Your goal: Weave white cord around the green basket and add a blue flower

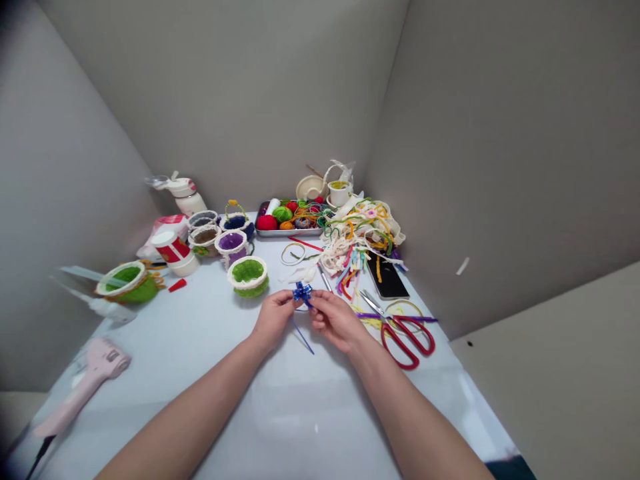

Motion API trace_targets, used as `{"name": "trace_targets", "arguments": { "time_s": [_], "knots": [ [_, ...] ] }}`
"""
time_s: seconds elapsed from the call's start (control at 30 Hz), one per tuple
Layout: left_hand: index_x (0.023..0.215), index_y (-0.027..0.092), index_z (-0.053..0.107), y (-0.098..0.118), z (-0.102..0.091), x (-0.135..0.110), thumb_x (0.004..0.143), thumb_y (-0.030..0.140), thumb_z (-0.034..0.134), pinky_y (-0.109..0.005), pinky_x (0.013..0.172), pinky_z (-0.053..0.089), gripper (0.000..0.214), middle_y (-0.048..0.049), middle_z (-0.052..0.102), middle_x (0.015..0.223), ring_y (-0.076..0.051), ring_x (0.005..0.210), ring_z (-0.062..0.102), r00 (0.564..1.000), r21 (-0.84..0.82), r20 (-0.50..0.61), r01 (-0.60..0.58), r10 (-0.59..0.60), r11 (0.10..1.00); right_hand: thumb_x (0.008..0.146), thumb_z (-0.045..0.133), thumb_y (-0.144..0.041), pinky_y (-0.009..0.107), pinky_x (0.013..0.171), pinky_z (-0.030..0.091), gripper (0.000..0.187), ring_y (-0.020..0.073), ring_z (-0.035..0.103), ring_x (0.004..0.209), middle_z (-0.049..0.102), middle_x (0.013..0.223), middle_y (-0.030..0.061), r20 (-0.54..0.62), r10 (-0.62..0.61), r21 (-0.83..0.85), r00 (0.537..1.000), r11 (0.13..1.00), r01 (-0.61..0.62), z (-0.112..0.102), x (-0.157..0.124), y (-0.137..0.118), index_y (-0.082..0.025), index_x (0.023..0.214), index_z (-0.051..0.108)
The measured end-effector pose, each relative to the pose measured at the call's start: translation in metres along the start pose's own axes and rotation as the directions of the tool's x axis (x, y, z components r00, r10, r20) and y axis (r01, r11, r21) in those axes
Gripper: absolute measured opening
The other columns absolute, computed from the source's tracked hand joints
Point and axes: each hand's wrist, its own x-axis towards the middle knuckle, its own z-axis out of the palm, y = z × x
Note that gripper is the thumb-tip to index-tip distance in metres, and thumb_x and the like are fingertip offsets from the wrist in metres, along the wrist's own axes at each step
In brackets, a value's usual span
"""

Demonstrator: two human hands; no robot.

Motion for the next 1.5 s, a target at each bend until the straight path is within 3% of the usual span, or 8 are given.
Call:
{"name": "trace_targets", "arguments": {
  "time_s": [0.33, 0.4, 0.5, 0.6, 0.77, 1.0, 1.2, 1.5],
  "knots": [
    [0.072, 0.014, 0.062, 0.004, 0.001, -0.004, 0.060, 0.034, 0.084, -0.018, 0.046, 0.023, 0.033, 0.0085, 0.041, 0.052, -0.003, 0.047, 0.033, 0.980, -0.393, 0.106, 0.199, -0.171, 0.898, 0.070, 0.077, -0.046, 0.019, 0.046, 0.030, 0.037, 0.0064, 0.040, 0.050, 0.050, 0.061, -0.0053, -0.053, -0.188, -0.218, 0.981, 0.961, 0.172, 0.008, -0.002, 0.006, -0.019, 0.079, 0.054],
    [0.071, 0.015, 0.057, 0.006, 0.002, -0.004, 0.059, 0.030, 0.085, -0.018, 0.045, 0.021, 0.034, 0.0113, 0.033, 0.048, -0.002, 0.043, 0.028, 0.977, -0.491, 0.094, 0.213, -0.192, 0.845, 0.079, 0.067, -0.049, 0.023, 0.054, 0.039, 0.032, 0.0106, 0.049, 0.059, 0.057, 0.068, -0.0020, -0.046, -0.335, -0.451, 0.941, 0.848, 0.279, 0.007, -0.003, 0.008, -0.019, 0.081, 0.058],
    [0.075, 0.015, 0.057, 0.008, 0.003, -0.004, 0.059, 0.028, 0.085, -0.017, 0.043, 0.019, 0.035, 0.0137, 0.027, 0.045, -0.001, 0.039, 0.021, 0.974, -0.566, 0.076, 0.217, -0.212, 0.795, 0.087, 0.058, -0.041, 0.031, 0.079, 0.046, 0.023, 0.0185, 0.059, 0.087, 0.065, 0.093, 0.0043, 0.094, -0.534, -0.752, 0.840, 0.515, 0.412, 0.007, -0.005, 0.013, -0.020, 0.095, 0.063],
    [0.078, 0.014, 0.057, 0.009, 0.004, -0.004, 0.061, 0.027, 0.084, -0.016, 0.043, 0.021, 0.034, 0.0136, 0.029, 0.044, -0.001, 0.039, 0.021, 0.981, -0.582, 0.040, 0.175, -0.188, 0.794, 0.085, 0.063, -0.034, 0.035, 0.092, 0.043, 0.027, 0.0218, 0.058, 0.105, 0.065, 0.110, 0.0070, 0.230, -0.558, -0.849, 0.797, 0.285, 0.445, 0.008, -0.007, 0.019, -0.021, 0.109, 0.061],
    [0.072, 0.017, 0.050, 0.010, 0.004, -0.005, 0.066, 0.027, 0.082, -0.016, 0.044, 0.025, 0.035, 0.0128, 0.033, 0.043, -0.002, 0.039, 0.026, 0.989, -0.596, 0.053, 0.141, -0.137, 0.790, 0.087, 0.061, -0.032, 0.028, 0.071, 0.046, 0.030, 0.0175, 0.063, 0.077, 0.070, 0.089, 0.0037, 0.199, -0.418, -0.918, 0.886, 0.236, 0.318, 0.007, -0.008, 0.026, -0.021, 0.115, 0.059],
    [0.074, 0.014, 0.054, 0.010, -0.001, 0.000, 0.067, 0.028, 0.080, -0.015, 0.041, 0.021, 0.030, 0.0061, 0.054, 0.056, 0.001, 0.038, 0.027, 0.990, -0.567, 0.009, 0.119, -0.138, 0.815, 0.096, 0.044, -0.024, 0.026, 0.068, 0.040, 0.023, 0.0180, 0.064, 0.074, 0.071, 0.083, 0.0059, 0.198, -0.395, -0.977, 0.897, 0.000, 0.215, 0.011, -0.014, 0.021, -0.020, 0.092, 0.066],
    [0.076, 0.012, 0.058, 0.023, -0.010, 0.008, 0.068, 0.026, 0.080, -0.015, 0.039, 0.017, 0.027, 0.0044, 0.058, 0.064, 0.002, 0.038, 0.025, 0.992, -0.609, -0.052, 0.058, -0.113, 0.791, 0.095, 0.042, -0.024, 0.025, 0.066, 0.037, 0.022, 0.0169, 0.060, 0.072, 0.068, 0.078, 0.0036, 0.211, -0.291, -0.973, 0.933, 0.030, 0.229, 0.014, -0.018, 0.022, -0.020, 0.083, 0.060],
    [0.083, 0.008, 0.065, 0.057, -0.012, 0.000, 0.062, 0.027, 0.083, -0.014, 0.039, 0.017, 0.033, -0.0001, 0.064, 0.068, 0.003, 0.038, 0.024, 0.989, -0.584, -0.056, 0.079, -0.137, 0.808, 0.096, 0.038, -0.029, 0.024, 0.066, 0.036, 0.025, 0.0138, 0.051, 0.068, 0.057, 0.071, -0.0007, 0.266, -0.195, -0.897, 0.944, 0.309, 0.317, 0.021, -0.022, 0.026, -0.019, 0.078, 0.053]
  ]
}}
